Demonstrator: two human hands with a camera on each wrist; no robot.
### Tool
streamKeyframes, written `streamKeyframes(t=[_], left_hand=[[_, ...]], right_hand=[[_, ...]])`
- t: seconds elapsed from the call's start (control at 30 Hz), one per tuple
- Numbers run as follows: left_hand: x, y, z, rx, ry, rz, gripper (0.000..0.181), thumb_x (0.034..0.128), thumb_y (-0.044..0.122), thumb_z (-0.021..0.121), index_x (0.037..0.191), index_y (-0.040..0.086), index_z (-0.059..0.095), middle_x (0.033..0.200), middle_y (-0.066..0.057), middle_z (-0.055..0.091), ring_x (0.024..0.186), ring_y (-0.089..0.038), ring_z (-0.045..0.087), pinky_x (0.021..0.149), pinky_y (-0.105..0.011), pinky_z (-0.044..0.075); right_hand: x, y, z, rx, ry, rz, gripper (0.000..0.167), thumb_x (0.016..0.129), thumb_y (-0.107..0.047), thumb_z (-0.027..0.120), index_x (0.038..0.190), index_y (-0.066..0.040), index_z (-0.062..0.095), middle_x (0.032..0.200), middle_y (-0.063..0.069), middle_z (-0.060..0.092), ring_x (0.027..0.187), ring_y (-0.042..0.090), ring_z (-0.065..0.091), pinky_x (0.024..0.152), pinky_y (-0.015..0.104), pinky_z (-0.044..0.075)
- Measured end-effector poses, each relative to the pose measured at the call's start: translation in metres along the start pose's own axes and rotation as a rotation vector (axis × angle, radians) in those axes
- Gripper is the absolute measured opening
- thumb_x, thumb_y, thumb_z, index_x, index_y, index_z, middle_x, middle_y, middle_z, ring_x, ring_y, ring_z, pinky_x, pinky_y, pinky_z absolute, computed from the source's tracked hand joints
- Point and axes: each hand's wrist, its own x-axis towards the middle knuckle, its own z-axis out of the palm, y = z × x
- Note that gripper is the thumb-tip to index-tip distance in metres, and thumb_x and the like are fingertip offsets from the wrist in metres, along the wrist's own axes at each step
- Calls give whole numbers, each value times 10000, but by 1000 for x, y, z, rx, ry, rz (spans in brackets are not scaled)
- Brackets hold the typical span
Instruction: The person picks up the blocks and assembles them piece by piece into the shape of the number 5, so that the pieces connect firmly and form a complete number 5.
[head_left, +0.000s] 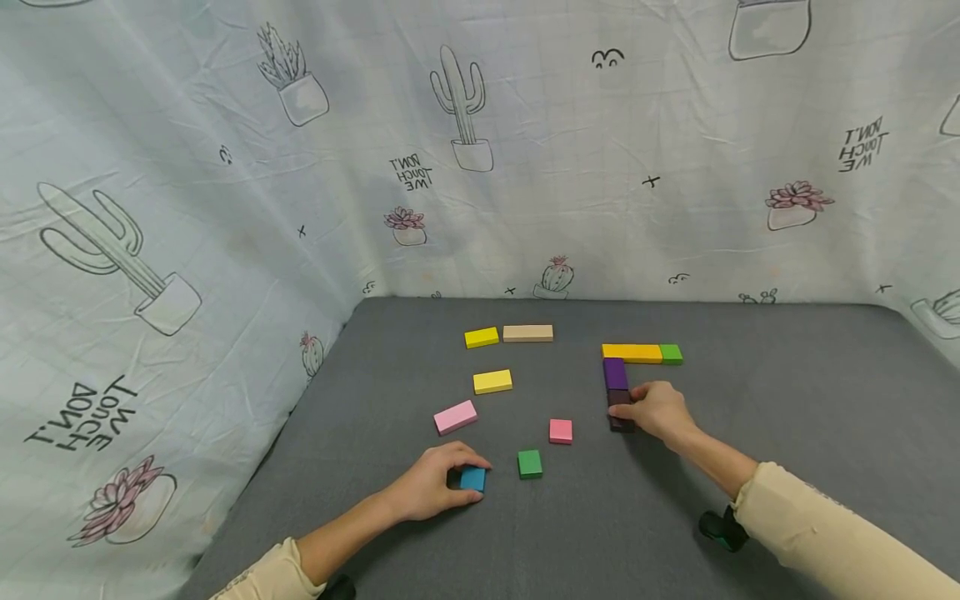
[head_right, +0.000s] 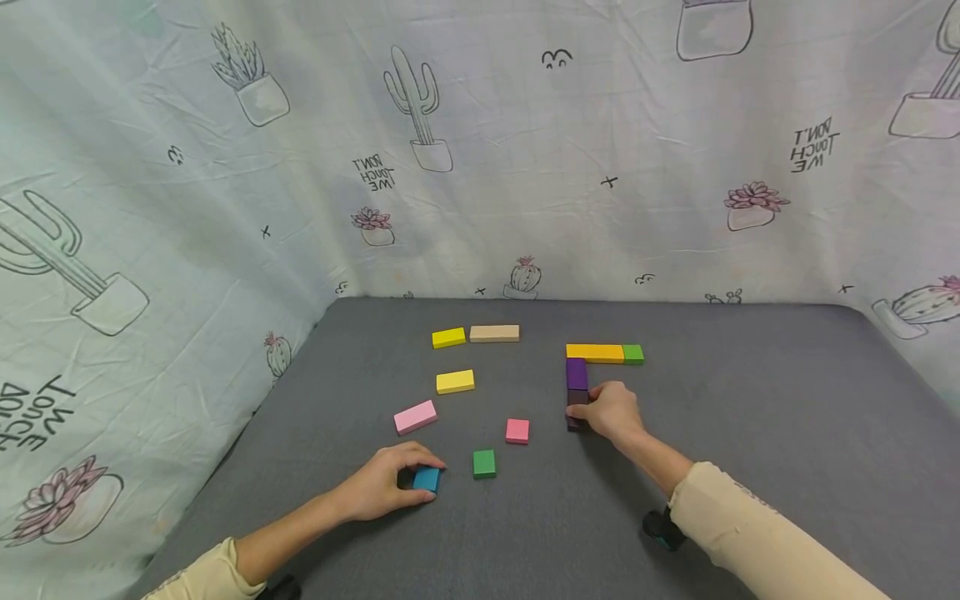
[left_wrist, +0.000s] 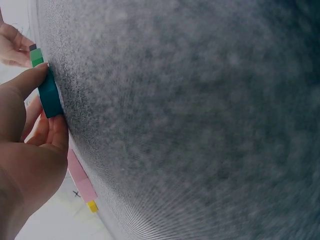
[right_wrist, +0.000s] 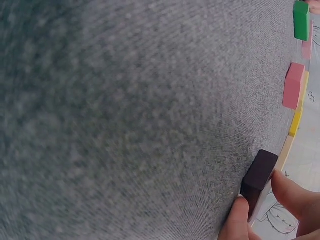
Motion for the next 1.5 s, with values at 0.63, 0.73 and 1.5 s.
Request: streamKeyframes(t=[0.63, 0.73, 1.5], left_hand=[[-1, 0, 1, -1, 2, -3, 335, 843, 209, 751, 1158, 131, 666, 1080, 49, 596, 972, -94, 535, 817, -277, 457], [0, 0, 2, 0, 6, -4, 337, 838, 201, 756, 1156, 132, 668, 1078, 53, 597, 970, -95, 536, 819, -278, 457], [0, -1, 0, 12, -1, 5, 332, 848, 218, 747, 1159, 135, 666, 1087, 51, 594, 974, -96, 531, 816, -279, 453]], right_hand=[[2, 2, 0, 14, -18, 9, 573, 858, -226, 724, 1225, 150, 497, 1101, 315, 572, 786, 282, 626, 709, 432, 501], [2, 4, 0, 22, -18, -3, 540, 861, -224, 721, 1176, 158, 504, 1070, 312, 571, 709, 255, 645, 662, 397, 523], [0, 7, -4, 16, -30, -51, 413, 864, -239, 713, 1003, 112, 546, 866, 179, 572, 650, 204, 580, 557, 313, 524]])
